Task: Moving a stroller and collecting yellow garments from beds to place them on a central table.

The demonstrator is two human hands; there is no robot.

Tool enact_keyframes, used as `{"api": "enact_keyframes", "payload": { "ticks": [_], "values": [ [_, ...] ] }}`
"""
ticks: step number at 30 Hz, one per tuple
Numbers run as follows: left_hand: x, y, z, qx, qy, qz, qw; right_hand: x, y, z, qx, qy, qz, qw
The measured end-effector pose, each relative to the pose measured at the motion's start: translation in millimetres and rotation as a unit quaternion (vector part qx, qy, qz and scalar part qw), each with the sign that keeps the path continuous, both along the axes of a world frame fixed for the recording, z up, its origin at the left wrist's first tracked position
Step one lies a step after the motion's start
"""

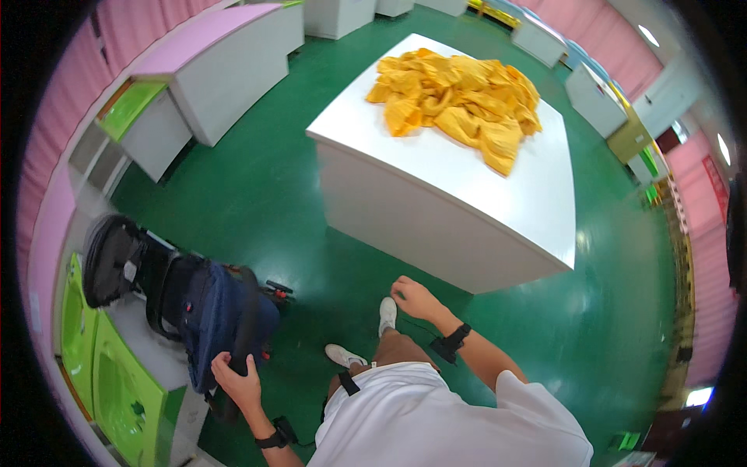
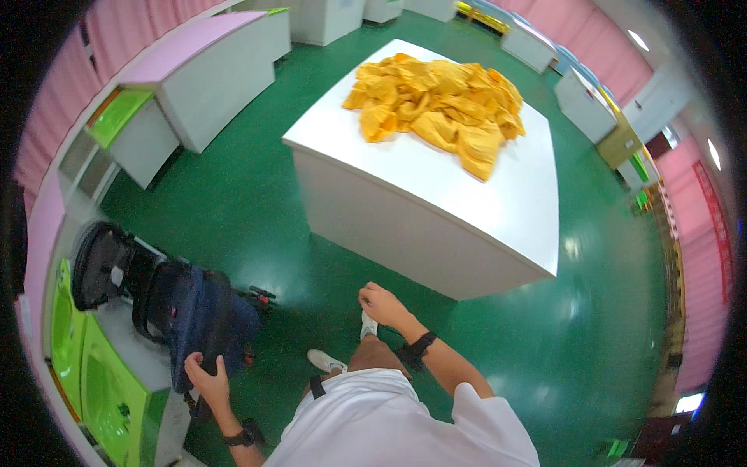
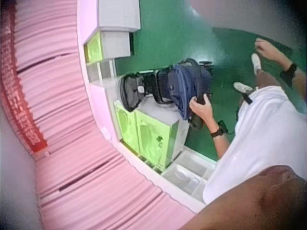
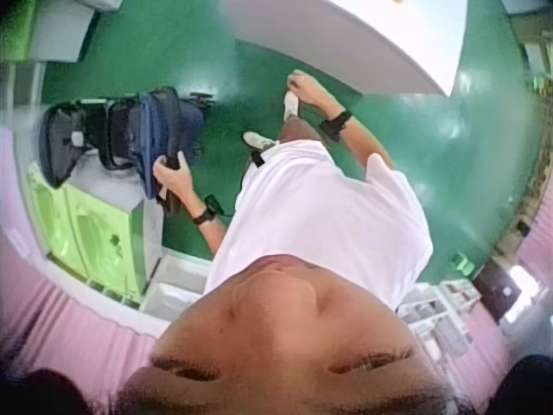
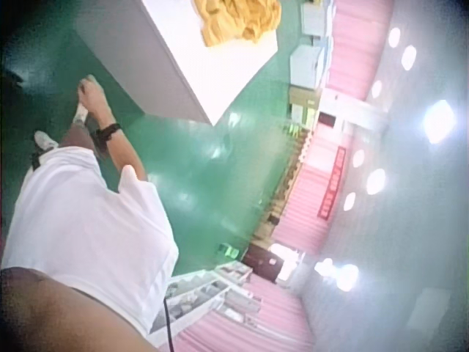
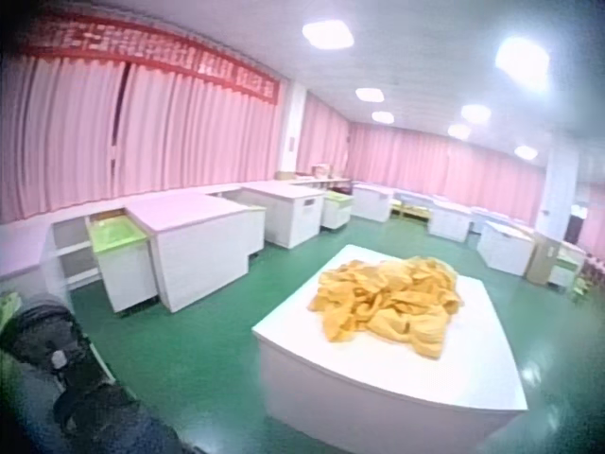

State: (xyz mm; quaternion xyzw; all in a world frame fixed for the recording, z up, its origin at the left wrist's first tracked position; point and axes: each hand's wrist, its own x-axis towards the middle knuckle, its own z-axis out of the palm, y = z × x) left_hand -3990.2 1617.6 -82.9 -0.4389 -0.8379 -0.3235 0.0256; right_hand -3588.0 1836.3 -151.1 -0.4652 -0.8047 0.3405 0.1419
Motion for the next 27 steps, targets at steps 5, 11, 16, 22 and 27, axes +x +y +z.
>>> {"api": "enact_keyframes", "payload": {
  "ticks": [5,11,16,22,27],
  "values": [
    [63.4,81.5,14.9,0.036,-0.059,-0.144,0.987,79.2,-22.0,17.8,0.026,0.013,-0.112,0.993],
    [172.4,154.1,26.0,-0.002,-0.062,-0.283,0.957,158.9,-33.3,35.0,0.026,0.042,-0.176,0.983],
    [258.8,196.5,15.3,-0.006,-0.029,-0.383,0.923,231.1,-29.9,39.0,0.056,0.064,-0.217,0.973],
    [339.3,228.0,12.9,-0.044,-0.064,-0.45,0.89,294.3,-32.4,40.5,0.057,0.035,-0.283,0.957],
    [390.1,247.5,-1.4,-0.104,-0.149,-0.538,0.823,315.5,-50.7,44.0,0.052,0.049,-0.345,0.936]
  ]
}}
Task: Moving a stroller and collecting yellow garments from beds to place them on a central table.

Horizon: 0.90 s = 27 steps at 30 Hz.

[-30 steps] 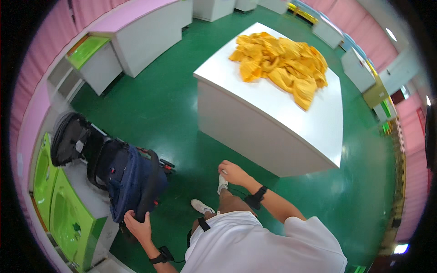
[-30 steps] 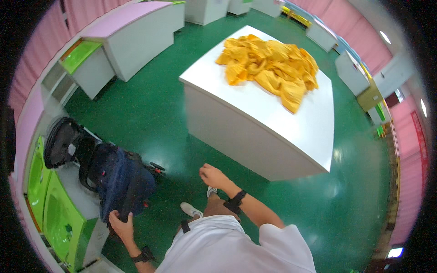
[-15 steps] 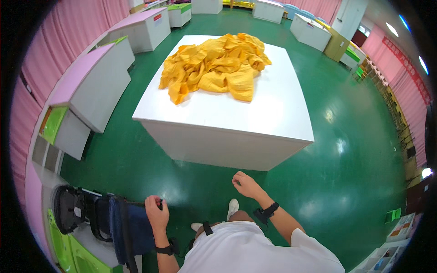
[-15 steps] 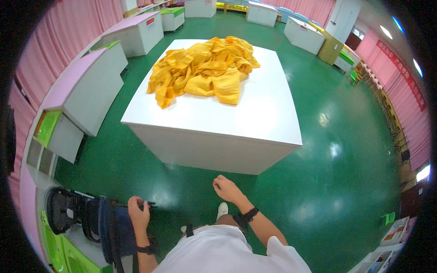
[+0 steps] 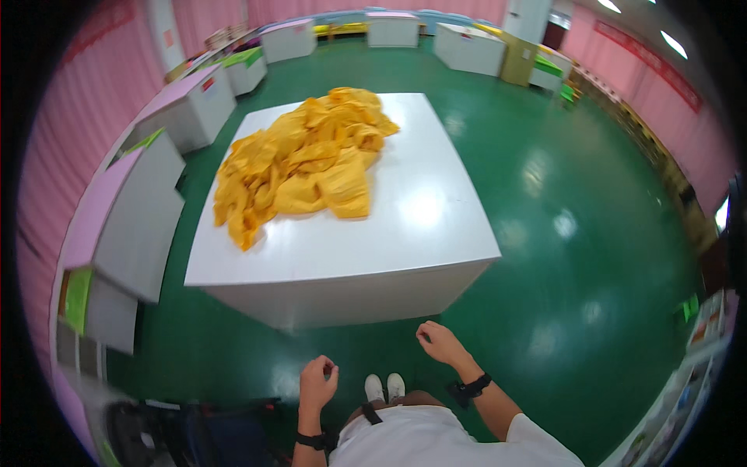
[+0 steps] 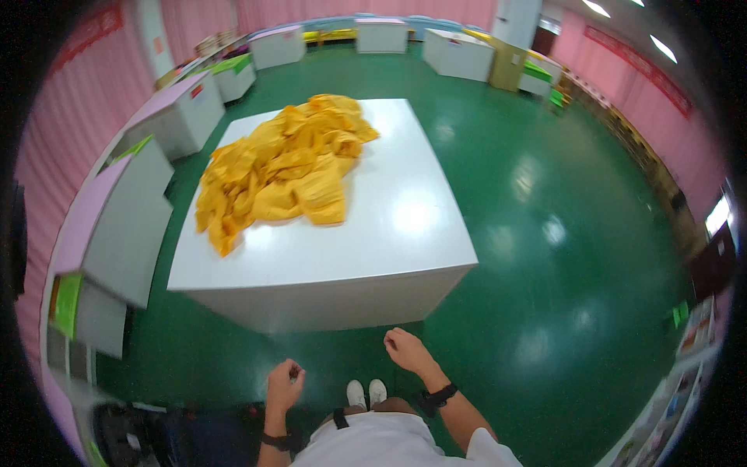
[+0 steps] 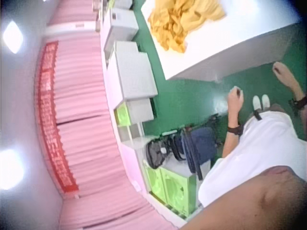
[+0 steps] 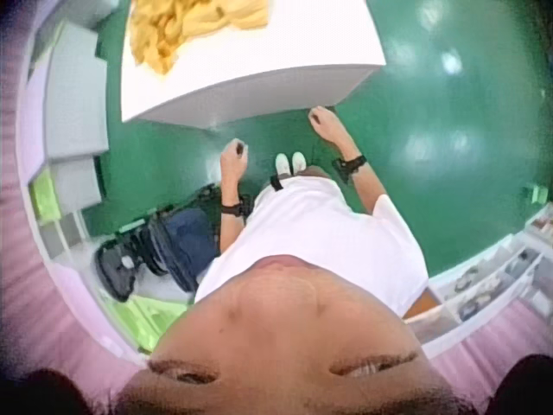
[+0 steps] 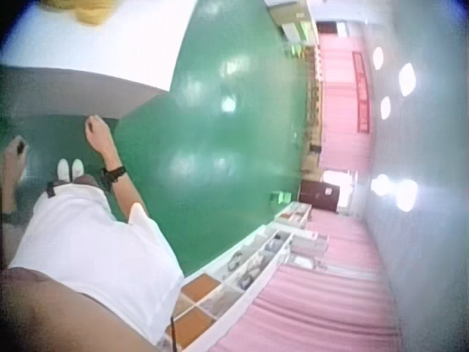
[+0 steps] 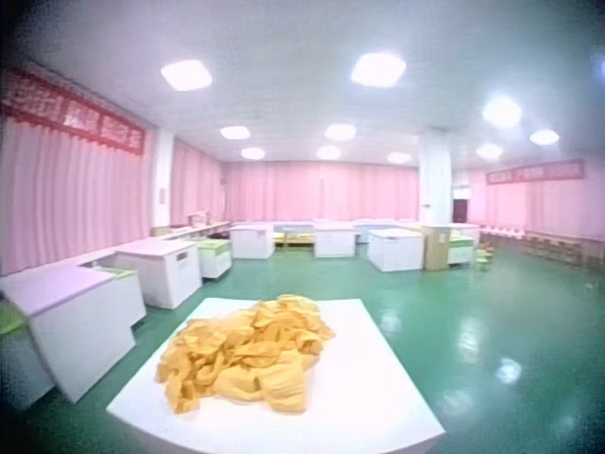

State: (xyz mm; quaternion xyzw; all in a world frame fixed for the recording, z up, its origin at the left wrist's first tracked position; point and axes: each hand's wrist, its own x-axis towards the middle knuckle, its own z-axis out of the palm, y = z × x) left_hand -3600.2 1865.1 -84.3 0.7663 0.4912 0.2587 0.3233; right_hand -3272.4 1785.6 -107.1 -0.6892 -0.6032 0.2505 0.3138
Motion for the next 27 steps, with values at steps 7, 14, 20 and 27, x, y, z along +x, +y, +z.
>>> {"api": "enact_keyframes", "payload": {
  "ticks": [7,14,20,27],
  "values": [
    [93.6,42.0,-19.9,-0.081,-0.007,-0.156,0.984,53.2,-73.4,10.3,-0.012,-0.006,-0.12,0.993],
    [249.9,41.9,6.4,-0.143,0.005,-0.305,0.942,130.3,-157.7,6.3,-0.026,0.006,-0.322,0.946],
    [401.4,20.7,-19.0,-0.119,0.018,-0.385,0.915,232.6,-215.3,-13.7,-0.005,-0.028,-0.388,0.921],
    [593.3,-21.9,-9.3,-0.123,0.007,-0.425,0.897,380.2,-280.3,-1.1,-0.016,-0.029,-0.458,0.888]
  ]
}}
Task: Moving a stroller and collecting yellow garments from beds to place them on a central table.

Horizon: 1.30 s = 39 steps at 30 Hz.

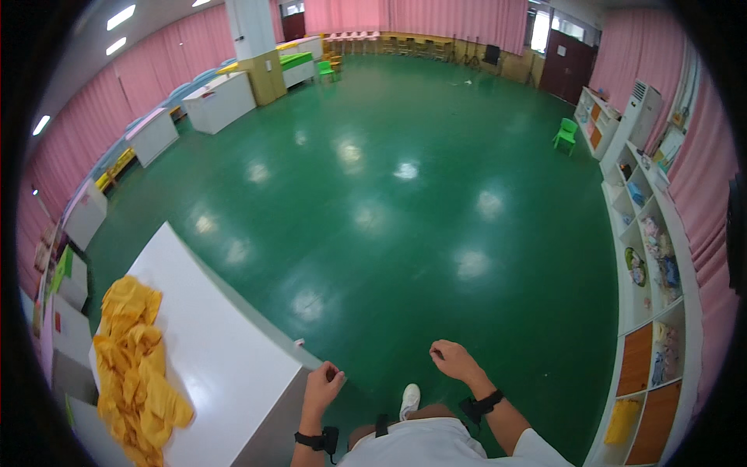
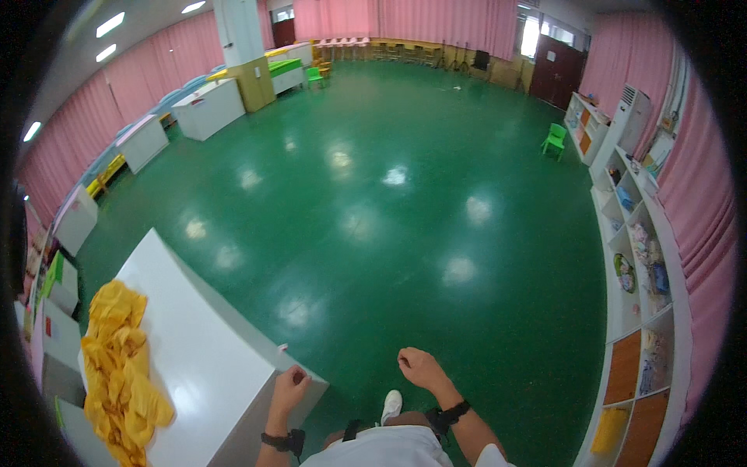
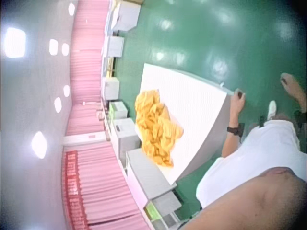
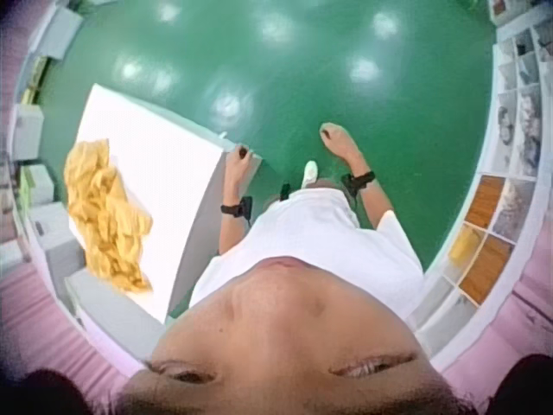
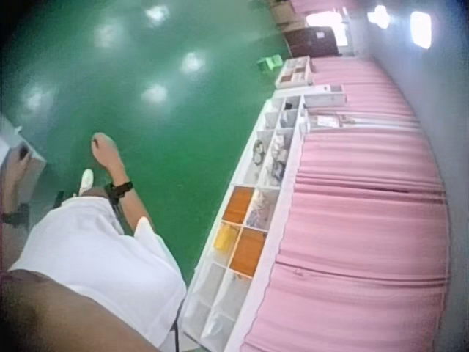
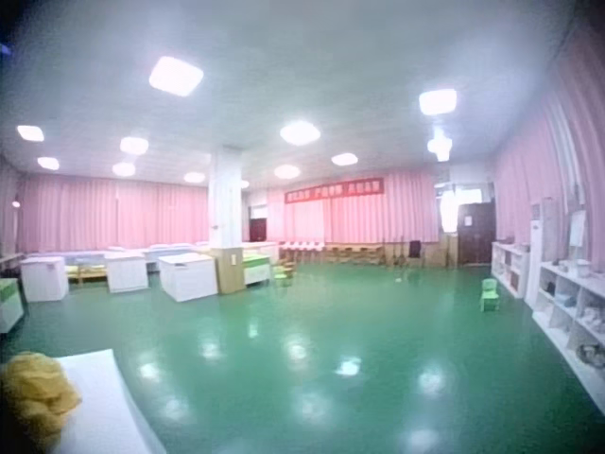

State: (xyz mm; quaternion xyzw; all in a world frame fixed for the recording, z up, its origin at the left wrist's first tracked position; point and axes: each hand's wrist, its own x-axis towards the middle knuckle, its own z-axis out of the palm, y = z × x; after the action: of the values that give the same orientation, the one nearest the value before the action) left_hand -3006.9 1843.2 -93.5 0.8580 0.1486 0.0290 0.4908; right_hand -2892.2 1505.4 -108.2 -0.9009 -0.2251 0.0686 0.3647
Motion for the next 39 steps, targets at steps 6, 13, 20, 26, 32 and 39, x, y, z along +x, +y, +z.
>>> {"api": "enact_keyframes", "payload": {
  "ticks": [6,13,20,26,32,39],
  "values": [
    [126.7,0.1,-5.9,-0.05,0.003,-0.004,0.999,129.7,3.0,17.2,-0.018,0.016,0.006,1.0],
    [286.4,64.5,-52.7,-0.069,-0.015,0.063,0.996,300.6,70.9,7.1,-0.032,-0.002,0.051,0.998],
    [453.7,165.4,-34.2,-0.06,-0.032,0.095,0.993,497.8,182.3,26.3,-0.037,0.017,0.086,0.995],
    [583.6,267.2,-13.8,-0.08,-0.046,0.114,0.989,647.2,274.3,22.9,-0.02,0.027,0.085,0.996],
    [735.5,395.0,-45.0,-0.066,-0.01,0.149,0.987,834.5,390.6,-17.3,0.011,-0.009,0.118,0.993],
    [881.1,555.6,-38.5,-0.058,0.01,0.248,0.967,1046.1,600.4,-16.6,0.023,0.0,0.17,0.985]
  ]
}}
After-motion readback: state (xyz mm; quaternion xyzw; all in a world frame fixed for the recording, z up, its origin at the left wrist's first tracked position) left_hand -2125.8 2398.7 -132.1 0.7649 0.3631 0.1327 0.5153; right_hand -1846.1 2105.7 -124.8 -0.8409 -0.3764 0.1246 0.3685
